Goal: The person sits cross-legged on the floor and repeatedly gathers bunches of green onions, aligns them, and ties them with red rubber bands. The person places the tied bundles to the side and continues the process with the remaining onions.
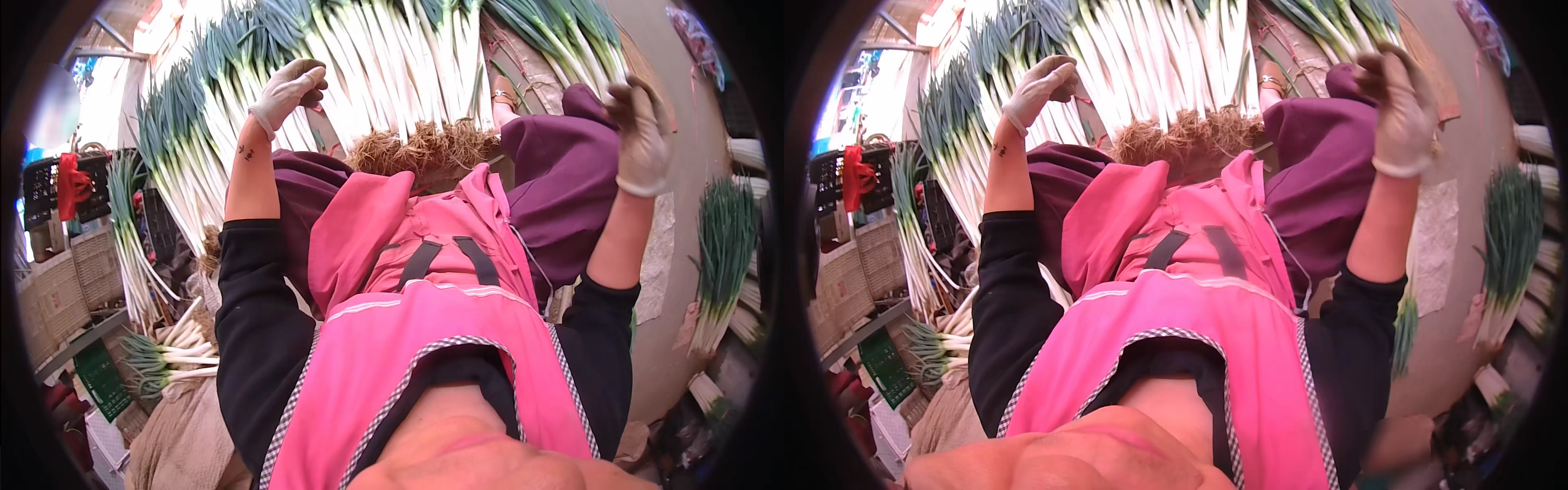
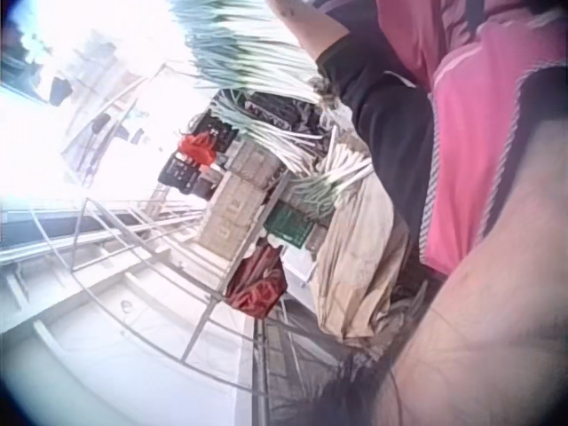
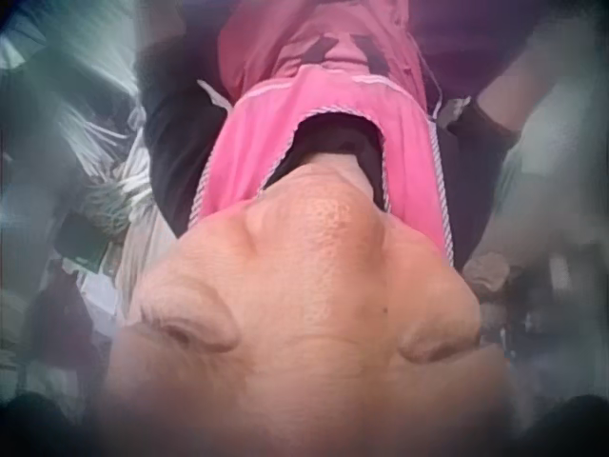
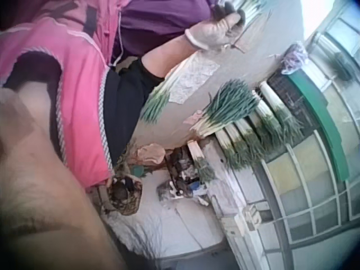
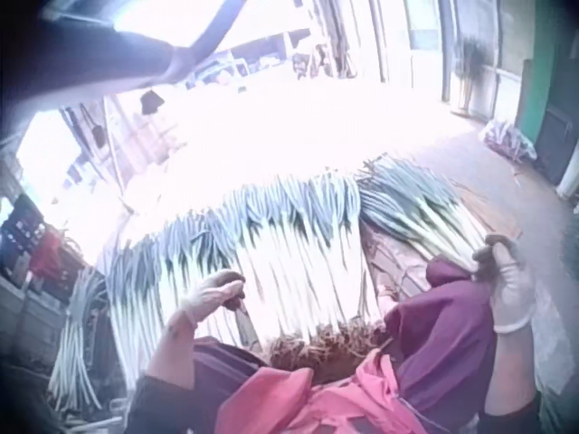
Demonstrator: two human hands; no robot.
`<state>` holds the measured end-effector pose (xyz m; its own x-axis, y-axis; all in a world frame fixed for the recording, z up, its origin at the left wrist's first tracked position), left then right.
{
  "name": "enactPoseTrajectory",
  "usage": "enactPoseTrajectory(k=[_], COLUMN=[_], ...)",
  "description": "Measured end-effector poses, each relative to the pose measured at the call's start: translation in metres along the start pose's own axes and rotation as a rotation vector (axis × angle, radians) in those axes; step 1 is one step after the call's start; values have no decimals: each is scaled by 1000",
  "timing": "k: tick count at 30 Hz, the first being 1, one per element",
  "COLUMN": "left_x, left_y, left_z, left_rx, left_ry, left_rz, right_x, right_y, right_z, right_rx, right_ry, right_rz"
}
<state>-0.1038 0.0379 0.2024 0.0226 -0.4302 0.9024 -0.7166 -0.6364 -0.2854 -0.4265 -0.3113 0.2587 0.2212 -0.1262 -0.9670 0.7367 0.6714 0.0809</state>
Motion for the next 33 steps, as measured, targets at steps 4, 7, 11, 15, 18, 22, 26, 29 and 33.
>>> enactPoseTrajectory(k=[4, 7, 11, 15, 18, 22, 26, 29, 33], left_x=[-38, -40, -46, -45, -47, -34, -25, -24, -21], left_y=[-29, -34, -35, -40, -36, -21, 8, 23, 45], left_z=[-11, -19, -22, -28, -29, -18, -3, 7, 25], left_rx=[26, 43, -24, 53, 9, -35, -110, -140, -171], left_ry=[167, 166, 7, 1, -35, 35, 97, 96, 104], left_rz=[282, 313, 339, 453, 444, 480, 474, 462, 337], right_x=[50, 147, 295, 311, 316, 322, 347, 323, 305], right_y=[161, 223, 254, 284, 287, 277, 278, 286, 296], right_z=[30, 15, -30, -59, -54, -50, -41, -44, -66], right_rx=[-423, -486, -495, -439, -546, -514, -586, -738, -616], right_ry=[195, 528, 582, 616, 714, 737, 716, 853, 1044], right_rz=[-163, -505, -1171, -1328, -1195, -1027, -789, -479, -51])
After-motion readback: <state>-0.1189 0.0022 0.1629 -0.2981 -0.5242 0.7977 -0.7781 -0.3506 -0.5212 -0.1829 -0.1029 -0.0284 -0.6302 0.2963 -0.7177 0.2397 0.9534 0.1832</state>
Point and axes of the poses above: each hand's wrist, its own z-axis towards the middle knuckle, its own y-axis out of the palm, x = y × z, the point moved 6 cm from there along z, towards the middle knuckle, and after that the axes turned 8 degrees about -z, right-handed, at the moved point
